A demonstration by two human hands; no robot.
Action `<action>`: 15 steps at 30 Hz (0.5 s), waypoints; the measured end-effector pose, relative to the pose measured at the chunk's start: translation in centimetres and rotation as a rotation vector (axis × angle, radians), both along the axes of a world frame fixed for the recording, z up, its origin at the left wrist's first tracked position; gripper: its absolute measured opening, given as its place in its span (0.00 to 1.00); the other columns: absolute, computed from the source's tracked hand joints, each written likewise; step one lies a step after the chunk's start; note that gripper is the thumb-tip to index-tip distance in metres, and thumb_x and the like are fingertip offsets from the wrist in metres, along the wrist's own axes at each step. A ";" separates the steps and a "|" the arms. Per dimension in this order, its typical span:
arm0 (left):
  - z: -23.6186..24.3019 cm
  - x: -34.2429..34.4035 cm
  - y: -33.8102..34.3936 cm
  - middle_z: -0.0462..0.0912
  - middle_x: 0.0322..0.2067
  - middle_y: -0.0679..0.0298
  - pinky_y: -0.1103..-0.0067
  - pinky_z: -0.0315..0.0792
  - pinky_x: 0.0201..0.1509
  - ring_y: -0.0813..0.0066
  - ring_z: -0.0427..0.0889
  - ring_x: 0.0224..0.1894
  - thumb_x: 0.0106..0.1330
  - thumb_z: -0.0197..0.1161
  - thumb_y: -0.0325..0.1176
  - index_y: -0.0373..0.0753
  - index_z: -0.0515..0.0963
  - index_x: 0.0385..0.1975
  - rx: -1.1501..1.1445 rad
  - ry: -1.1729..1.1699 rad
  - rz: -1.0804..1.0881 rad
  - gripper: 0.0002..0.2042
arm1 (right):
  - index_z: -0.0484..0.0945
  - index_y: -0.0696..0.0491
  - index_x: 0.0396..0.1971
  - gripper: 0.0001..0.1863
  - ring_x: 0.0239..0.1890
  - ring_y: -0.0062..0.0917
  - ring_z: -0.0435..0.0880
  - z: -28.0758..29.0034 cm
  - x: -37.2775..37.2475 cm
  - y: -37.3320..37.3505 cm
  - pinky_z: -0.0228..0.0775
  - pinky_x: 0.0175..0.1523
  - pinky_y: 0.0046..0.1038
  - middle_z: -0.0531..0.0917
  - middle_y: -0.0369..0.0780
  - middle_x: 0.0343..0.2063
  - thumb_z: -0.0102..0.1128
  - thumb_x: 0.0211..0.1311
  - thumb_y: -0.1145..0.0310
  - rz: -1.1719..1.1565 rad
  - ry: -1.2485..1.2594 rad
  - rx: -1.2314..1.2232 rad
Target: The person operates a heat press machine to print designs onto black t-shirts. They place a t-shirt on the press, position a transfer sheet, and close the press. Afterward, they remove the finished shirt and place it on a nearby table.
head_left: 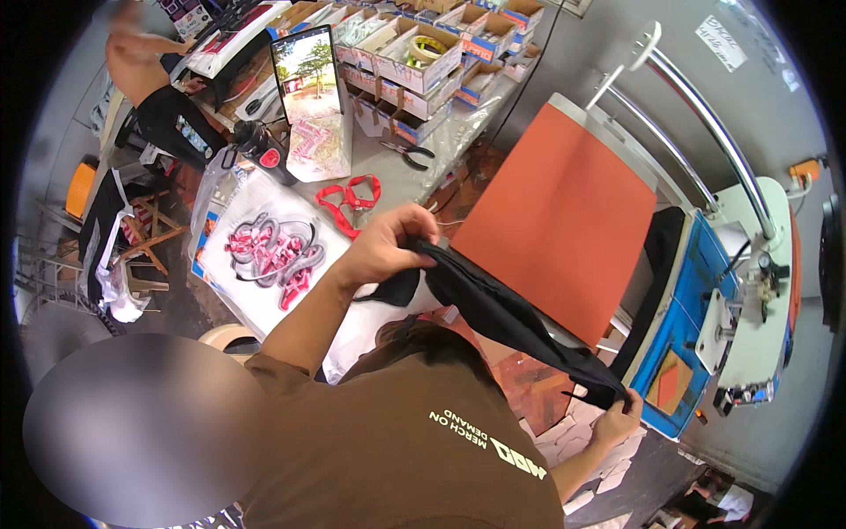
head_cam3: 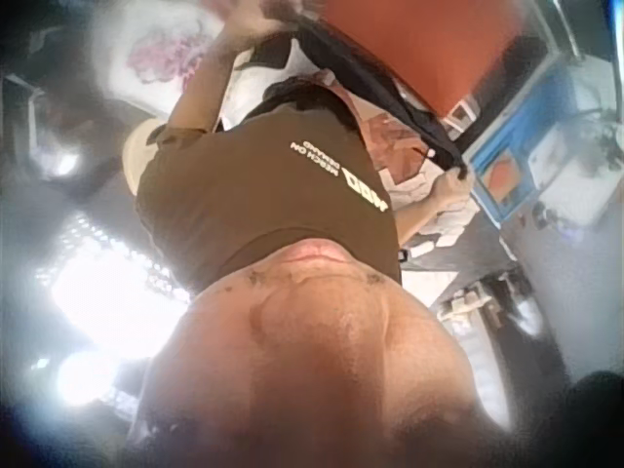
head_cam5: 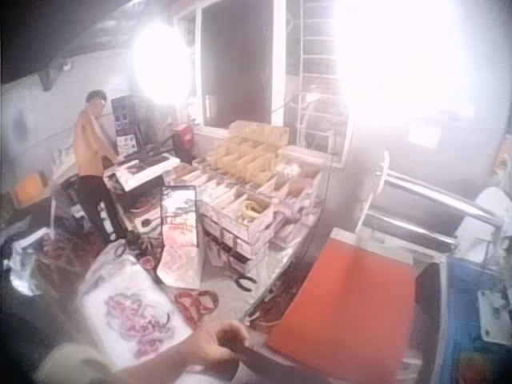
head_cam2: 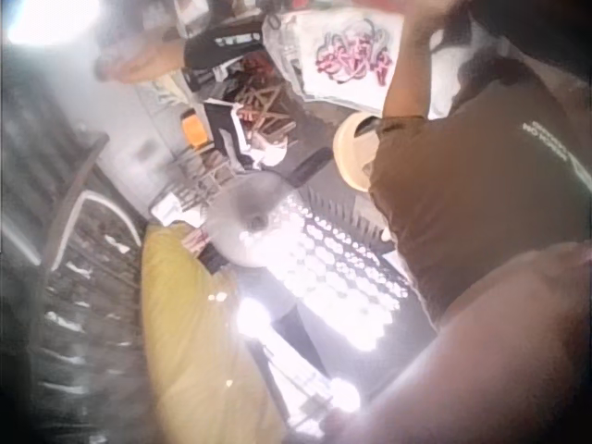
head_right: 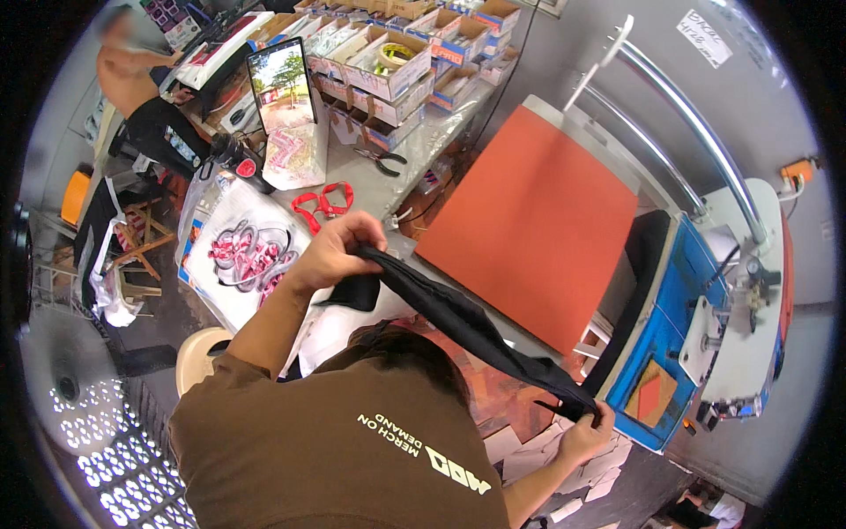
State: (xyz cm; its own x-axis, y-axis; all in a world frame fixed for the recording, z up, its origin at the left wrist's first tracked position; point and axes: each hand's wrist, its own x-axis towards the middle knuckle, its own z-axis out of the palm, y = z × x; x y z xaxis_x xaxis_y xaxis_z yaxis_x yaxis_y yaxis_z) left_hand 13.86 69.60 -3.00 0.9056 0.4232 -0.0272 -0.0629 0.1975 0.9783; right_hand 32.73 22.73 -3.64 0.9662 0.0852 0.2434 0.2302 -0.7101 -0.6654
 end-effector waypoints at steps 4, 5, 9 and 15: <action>0.6 2.6 3.8 0.86 0.31 0.61 0.78 0.75 0.45 0.74 0.84 0.37 0.52 0.69 0.19 0.32 0.83 0.31 0.474 0.321 -0.016 0.07 | 0.83 0.59 0.33 0.08 0.35 0.25 0.82 -0.9 1.4 0.1 0.73 0.42 0.28 0.85 0.40 0.29 0.58 0.53 0.82 -0.158 0.247 -0.179; 0.2 3.1 4.6 0.86 0.31 0.60 0.78 0.76 0.46 0.73 0.84 0.38 0.52 0.69 0.19 0.31 0.83 0.30 0.511 0.312 -0.022 0.06 | 0.83 0.59 0.35 0.06 0.33 0.23 0.82 -0.6 1.4 1.2 0.73 0.42 0.24 0.84 0.39 0.26 0.63 0.58 0.78 -0.090 0.198 -0.165; -4.4 3.8 5.5 0.86 0.33 0.57 0.71 0.77 0.55 0.63 0.86 0.42 0.50 0.66 0.15 0.31 0.81 0.28 0.017 0.158 -0.035 0.06 | 0.82 0.60 0.34 0.06 0.38 0.23 0.83 -2.5 2.6 2.0 0.73 0.46 0.26 0.86 0.40 0.31 0.62 0.54 0.81 -0.027 0.360 -0.264; -2.2 6.1 5.0 0.80 0.28 0.66 0.78 0.78 0.45 0.79 0.80 0.34 0.49 0.67 0.12 0.33 0.78 0.38 -0.074 0.426 -0.037 0.16 | 0.78 0.61 0.31 0.06 0.37 0.22 0.82 -1.3 5.6 1.5 0.72 0.44 0.24 0.85 0.39 0.29 0.59 0.51 0.84 0.036 0.793 0.033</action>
